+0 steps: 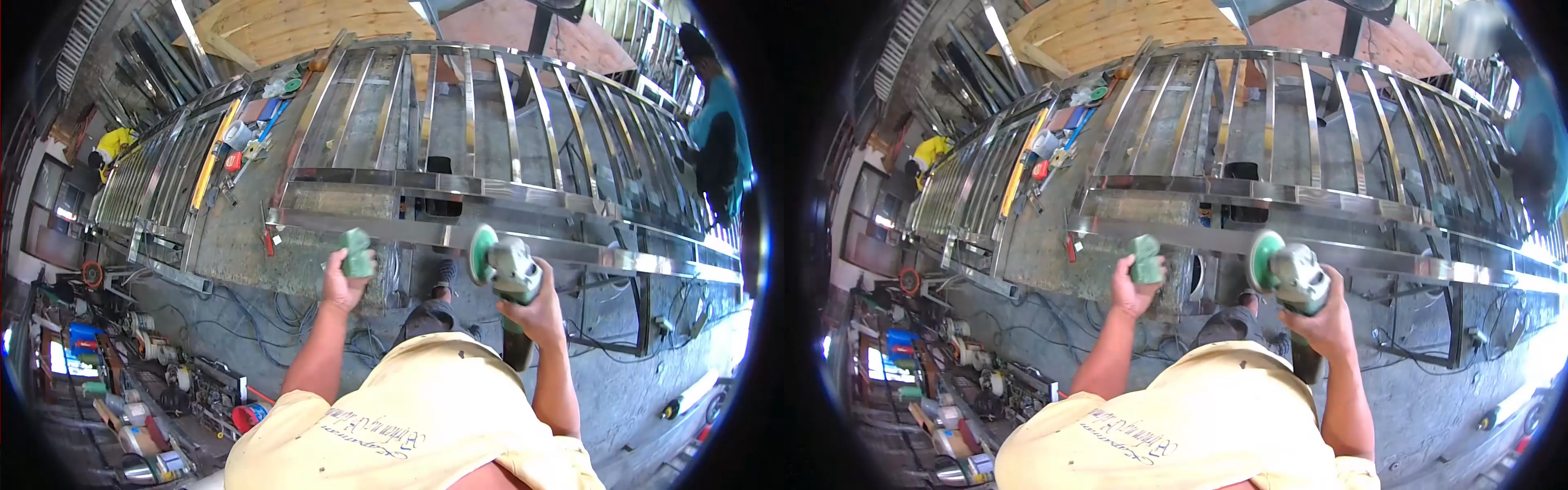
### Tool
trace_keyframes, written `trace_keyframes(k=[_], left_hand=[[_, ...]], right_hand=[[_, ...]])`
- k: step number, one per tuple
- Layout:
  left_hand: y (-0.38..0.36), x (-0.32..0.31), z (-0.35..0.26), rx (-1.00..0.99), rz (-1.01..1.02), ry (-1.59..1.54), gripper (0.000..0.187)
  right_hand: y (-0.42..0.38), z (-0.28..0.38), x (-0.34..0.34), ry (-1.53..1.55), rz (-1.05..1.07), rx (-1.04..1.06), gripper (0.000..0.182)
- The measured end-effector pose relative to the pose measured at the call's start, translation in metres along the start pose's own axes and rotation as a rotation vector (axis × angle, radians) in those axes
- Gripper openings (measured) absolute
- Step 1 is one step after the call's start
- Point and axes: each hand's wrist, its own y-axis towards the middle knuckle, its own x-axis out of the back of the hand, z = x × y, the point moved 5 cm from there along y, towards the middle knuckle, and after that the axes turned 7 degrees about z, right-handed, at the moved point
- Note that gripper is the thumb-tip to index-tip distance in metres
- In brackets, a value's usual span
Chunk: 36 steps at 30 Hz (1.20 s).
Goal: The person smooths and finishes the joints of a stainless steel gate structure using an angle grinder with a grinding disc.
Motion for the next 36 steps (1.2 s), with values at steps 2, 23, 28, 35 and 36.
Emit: trace_keyframes(k=[2,23,28,35,36], left_hand=[[-0.009,-0.064,0.023,0.084,0.196,-0.119,0.055],[-0.046,-0.190,0.060,-0.452,0.242,0.995,0.061],[-0.083,-0.173,0.053,-0.387,0.317,1.112,0.063],[-0.067,-0.032,0.028,-0.371,-0.113,1.603,0.077],[-0.060,-0.004,0.021,-0.334,-0.204,1.671,0.080]], right_hand=[[-0.001,0.011,-0.010,-0.015,0.035,0.010,0.099],[-0.042,-0.003,-0.014,-0.018,0.015,0.085,0.101],[-0.028,-0.017,-0.004,0.092,-0.009,0.063,0.099],[-0.008,-0.054,0.020,0.759,0.122,0.096,0.095],[-0.009,-0.053,0.020,0.792,0.121,0.118,0.096]])
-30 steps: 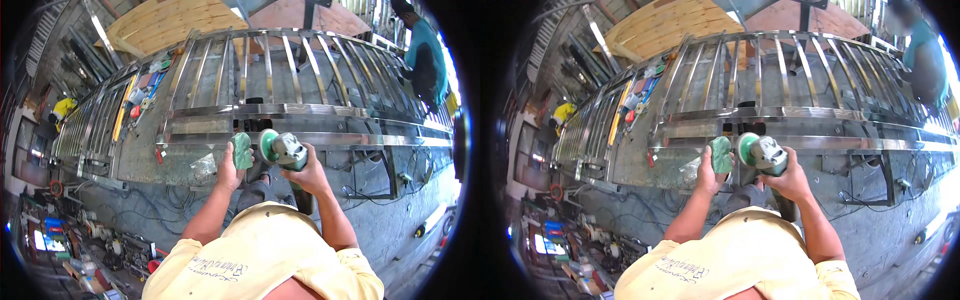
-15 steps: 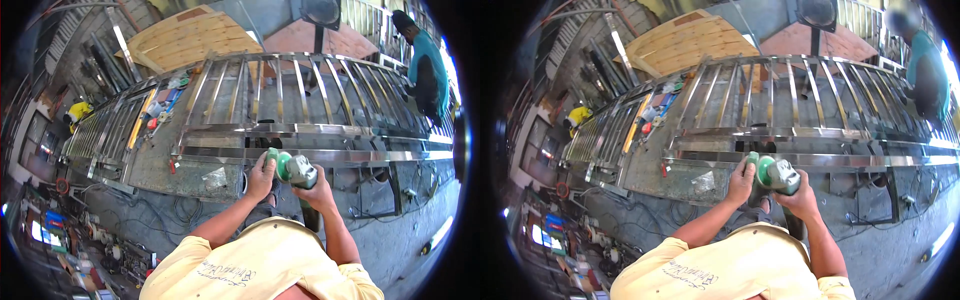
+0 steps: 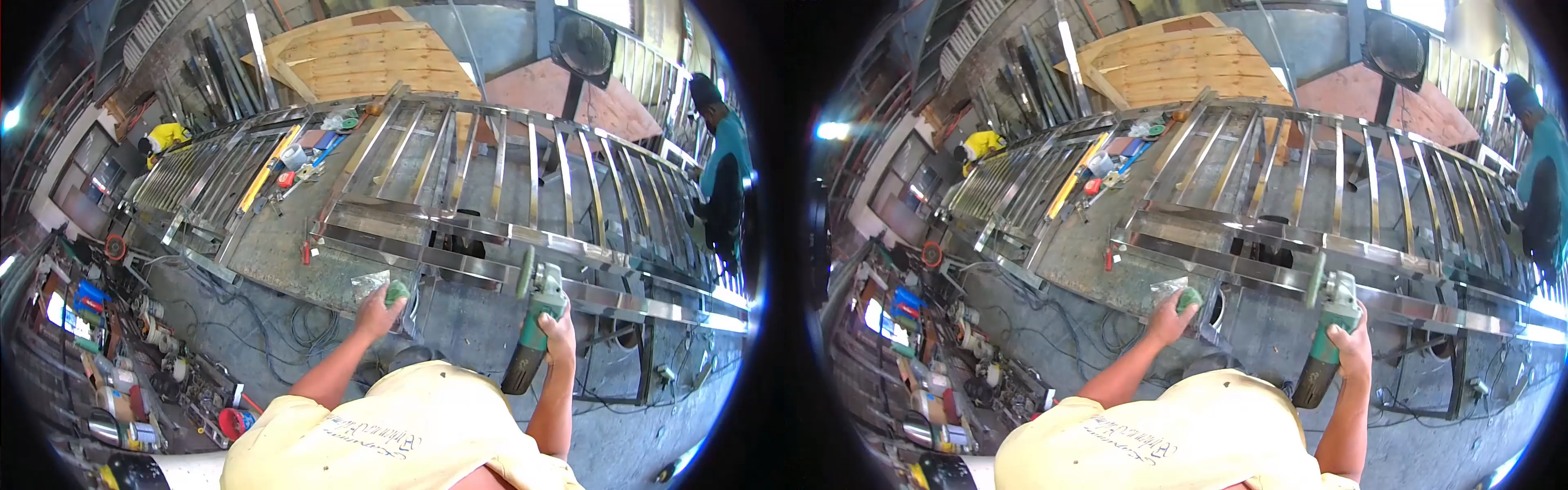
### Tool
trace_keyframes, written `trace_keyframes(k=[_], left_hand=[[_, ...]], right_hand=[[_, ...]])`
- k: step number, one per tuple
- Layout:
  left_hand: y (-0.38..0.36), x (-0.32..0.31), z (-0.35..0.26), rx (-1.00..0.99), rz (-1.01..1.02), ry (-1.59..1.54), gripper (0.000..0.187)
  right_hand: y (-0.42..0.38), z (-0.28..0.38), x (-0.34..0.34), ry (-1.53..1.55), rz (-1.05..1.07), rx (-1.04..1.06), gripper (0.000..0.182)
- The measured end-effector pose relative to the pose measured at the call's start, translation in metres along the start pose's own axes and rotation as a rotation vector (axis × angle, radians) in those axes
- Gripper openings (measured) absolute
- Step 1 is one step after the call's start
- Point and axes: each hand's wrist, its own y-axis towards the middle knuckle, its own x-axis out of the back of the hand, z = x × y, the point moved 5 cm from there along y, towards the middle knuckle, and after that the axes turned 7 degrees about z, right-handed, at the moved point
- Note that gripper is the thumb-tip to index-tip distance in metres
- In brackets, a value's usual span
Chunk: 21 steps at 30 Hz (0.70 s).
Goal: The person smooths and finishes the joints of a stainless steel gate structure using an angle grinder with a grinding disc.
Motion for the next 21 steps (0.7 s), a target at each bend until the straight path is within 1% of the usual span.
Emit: trace_keyframes(k=[2,3,5,6,9,11,13,14,17,18,19,21], left_hand=[[0.005,0.017,0.035,0.136,-0.038,0.090,0.081],[0.005,0.023,0.052,0.208,-0.052,0.131,0.081],[0.004,0.039,0.076,0.288,-0.073,0.185,0.080],[0.006,0.045,0.088,0.326,-0.080,0.212,0.080],[0.013,0.059,0.128,0.355,-0.101,0.330,0.079],[0.019,0.074,0.150,0.371,-0.089,0.383,0.075],[0.034,0.090,0.178,0.370,-0.069,0.430,0.074],[0.041,0.097,0.192,0.352,-0.105,0.436,0.072],[0.067,0.116,0.243,0.360,-0.092,0.414,0.070],[0.074,0.117,0.260,0.308,-0.153,0.435,0.068],[0.081,0.121,0.265,0.247,-0.162,0.443,0.067],[0.087,0.134,0.255,0.133,-0.182,0.456,0.066]], right_hand=[[0.003,-0.007,-0.002,0.024,-0.007,0.048,0.095],[0.006,-0.014,-0.003,0.047,-0.020,0.033,0.093],[0.010,-0.026,-0.012,0.087,-0.050,-0.008,0.090],[0.014,-0.034,-0.019,0.112,-0.033,-0.017,0.082],[0.026,-0.044,-0.057,0.108,-0.067,-0.074,0.071],[0.039,-0.053,-0.084,0.062,-0.059,-0.079,0.073],[0.053,-0.061,-0.111,-0.016,-0.075,-0.079,0.074],[0.061,-0.069,-0.123,-0.054,-0.078,-0.063,0.079],[0.083,-0.081,-0.174,-0.171,-0.132,-0.068,0.082],[0.088,-0.083,-0.192,-0.145,-0.135,-0.148,0.092],[0.098,-0.088,-0.207,-0.205,-0.146,-0.129,0.091],[0.117,-0.099,-0.233,-0.327,-0.160,-0.096,0.090]])
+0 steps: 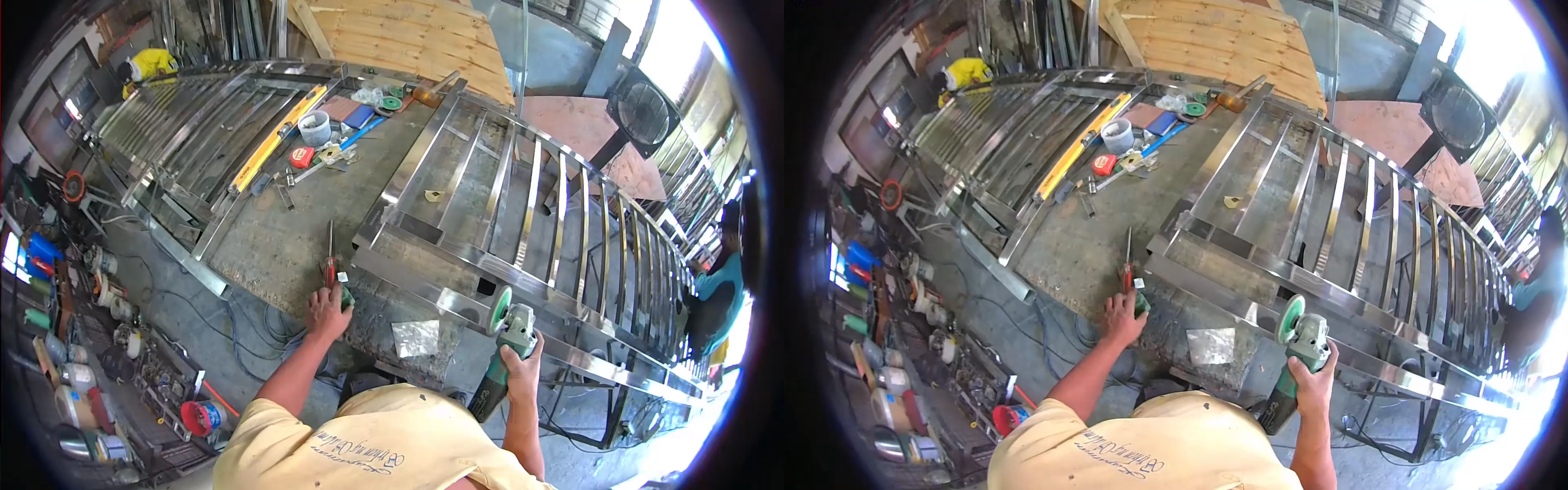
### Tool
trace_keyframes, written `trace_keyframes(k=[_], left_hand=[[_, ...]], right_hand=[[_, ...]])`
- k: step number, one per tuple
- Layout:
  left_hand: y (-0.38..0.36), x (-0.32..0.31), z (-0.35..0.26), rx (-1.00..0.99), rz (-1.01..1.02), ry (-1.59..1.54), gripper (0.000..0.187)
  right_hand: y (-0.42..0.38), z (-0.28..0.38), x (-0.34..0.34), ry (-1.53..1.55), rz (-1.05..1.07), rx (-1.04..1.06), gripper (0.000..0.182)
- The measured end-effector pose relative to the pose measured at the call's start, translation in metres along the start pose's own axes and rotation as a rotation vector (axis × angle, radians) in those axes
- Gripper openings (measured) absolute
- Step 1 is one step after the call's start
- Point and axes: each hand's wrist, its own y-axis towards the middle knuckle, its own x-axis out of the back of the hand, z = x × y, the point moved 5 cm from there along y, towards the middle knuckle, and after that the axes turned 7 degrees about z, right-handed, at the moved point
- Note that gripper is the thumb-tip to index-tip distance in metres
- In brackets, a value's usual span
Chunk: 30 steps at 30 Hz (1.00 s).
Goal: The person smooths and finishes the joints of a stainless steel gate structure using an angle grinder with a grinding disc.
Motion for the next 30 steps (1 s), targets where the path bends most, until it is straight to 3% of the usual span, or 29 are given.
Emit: trace_keyframes(k=[1,3,4,6,7,8,10,12,14,16,20,24,27,30], left_hand=[[-0.001,0.008,-0.008,-0.083,-0.067,-0.054,0.063],[-0.005,0.040,-0.036,-0.168,-0.002,-0.137,0.056],[-0.007,0.045,-0.048,-0.235,0.046,-0.324,0.049],[-0.009,0.048,-0.081,-0.334,0.396,-0.694,0.055],[-0.006,0.060,-0.104,-0.266,0.857,-0.918,0.059],[-0.006,0.062,-0.124,-0.331,1.079,-0.967,0.065],[0.007,0.042,-0.173,-0.445,1.423,-1.126,0.071],[0.025,0.027,-0.216,-0.278,1.628,-1.330,0.078],[0.041,0.034,-0.244,0.172,1.525,-1.694,0.082],[0.070,0.009,-0.275,0.225,1.501,-1.901,0.088],[0.117,0.017,-0.289,0.414,1.404,-2.102,0.092],[0.142,0.015,-0.294,0.504,1.356,-2.073,0.093],[0.156,0.005,-0.292,0.611,1.321,-2.093,0.092],[0.168,-0.001,-0.290,0.574,1.270,-2.113,0.089]], right_hand=[[0.004,0.008,-0.018,-0.077,-0.023,-0.035,0.088],[0.015,0.019,-0.046,-0.299,-0.034,-0.018,0.088],[0.022,0.024,-0.061,-0.401,-0.040,-0.006,0.088],[0.033,0.040,-0.088,-0.554,-0.060,-0.016,0.088],[0.040,0.048,-0.099,-0.637,-0.054,-0.006,0.088],[0.048,0.056,-0.108,-0.722,-0.047,0.008,0.088],[0.068,0.066,-0.126,-0.778,-0.008,0.008,0.089],[0.088,0.078,-0.142,-0.830,0.058,-0.011,0.091],[0.115,0.086,-0.148,-0.942,0.088,0.071,0.091],[0.145,0.093,-0.151,-1.055,0.109,0.124,0.093],[0.207,0.109,-0.163,-1.167,0.308,-0.043,0.095],[0.263,0.079,-0.149,-1.175,0.477,-0.102,0.094],[0.276,0.090,-0.176,-1.161,0.564,-0.177,0.089],[0.294,0.084,-0.179,-1.185,0.586,-0.188,0.092]])
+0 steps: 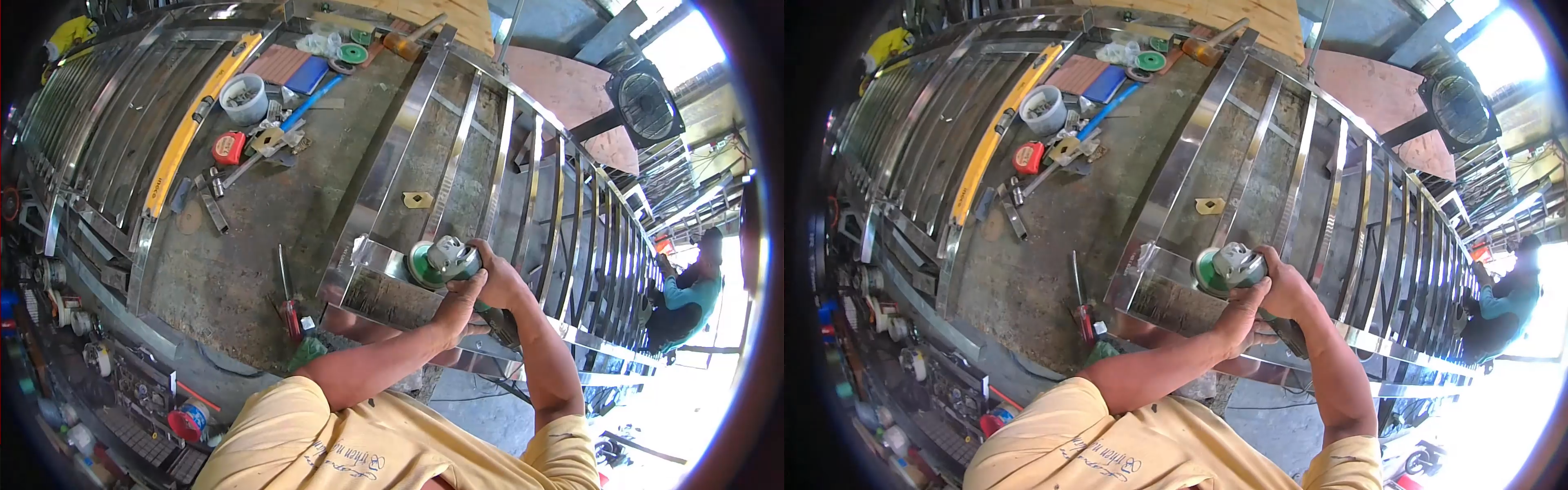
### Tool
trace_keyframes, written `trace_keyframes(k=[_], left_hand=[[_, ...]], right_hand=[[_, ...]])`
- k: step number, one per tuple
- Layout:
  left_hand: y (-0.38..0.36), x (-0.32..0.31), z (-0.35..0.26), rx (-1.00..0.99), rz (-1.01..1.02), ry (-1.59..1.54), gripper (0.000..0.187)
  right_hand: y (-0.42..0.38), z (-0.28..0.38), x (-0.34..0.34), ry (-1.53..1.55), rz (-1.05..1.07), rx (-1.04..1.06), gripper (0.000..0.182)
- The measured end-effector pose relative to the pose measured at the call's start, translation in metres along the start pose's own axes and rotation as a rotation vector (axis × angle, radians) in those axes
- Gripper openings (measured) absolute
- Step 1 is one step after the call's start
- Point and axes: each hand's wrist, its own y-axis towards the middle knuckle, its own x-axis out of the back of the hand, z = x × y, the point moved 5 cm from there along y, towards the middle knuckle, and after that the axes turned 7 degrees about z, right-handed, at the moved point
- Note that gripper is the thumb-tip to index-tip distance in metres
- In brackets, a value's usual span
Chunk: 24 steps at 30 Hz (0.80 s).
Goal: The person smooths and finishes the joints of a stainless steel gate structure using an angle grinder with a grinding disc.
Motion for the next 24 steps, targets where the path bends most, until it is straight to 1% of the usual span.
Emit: trace_keyframes(k=[2,6,10,12,13,14,15,16,17,18,20,22,24], left_hand=[[0.011,0.006,-0.007,0.004,0.010,0.010,0.087],[0.044,0.006,-0.034,-0.004,0.060,0.056,0.087],[0.080,0.003,-0.075,-0.107,0.109,0.087,0.091],[0.104,0.012,-0.093,-0.101,0.053,0.074,0.093],[0.117,0.018,-0.103,-0.108,0.132,0.106,0.097],[0.124,0.022,-0.103,-0.089,0.142,0.113,0.098],[0.132,0.021,-0.106,-0.074,0.154,0.125,0.098],[0.136,0.021,-0.110,-0.062,0.168,0.135,0.099],[0.113,0.007,-0.115,-0.071,0.092,0.162,0.102],[0.101,0.000,-0.111,-0.058,0.074,0.161,0.100],[0.107,0.012,-0.073,-0.039,0.044,0.097,0.091],[0.092,0.020,-0.036,-0.083,0.056,0.069,0.083],[0.065,0.025,-0.009,-0.108,0.062,0.042,0.077]], right_hand=[[0.004,0.003,0.005,-0.011,-0.032,-0.007,0.093],[0.034,-0.014,0.024,-0.028,-0.126,-0.020,0.092],[0.073,-0.011,0.056,-0.053,-0.192,0.013,0.092],[0.094,0.000,0.071,-0.082,-0.215,-0.031,0.091],[0.108,-0.005,0.075,-0.061,-0.249,0.002,0.089],[0.111,-0.001,0.078,0.009,-0.248,-0.006,0.088],[0.114,-0.008,0.080,0.017,-0.263,-0.004,0.089],[0.116,-0.015,0.082,0.020,-0.279,-0.001,0.090],[0.112,-0.014,0.079,0.009,-0.267,-0.008,0.091],[0.102,-0.014,0.075,-0.006,-0.253,-0.022,0.091],[0.076,-0.009,0.066,-0.087,-0.215,-0.077,0.093],[0.058,-0.015,0.042,-0.047,-0.148,0.030,0.095],[0.034,-0.004,0.021,-0.004,-0.114,0.101,0.097]])
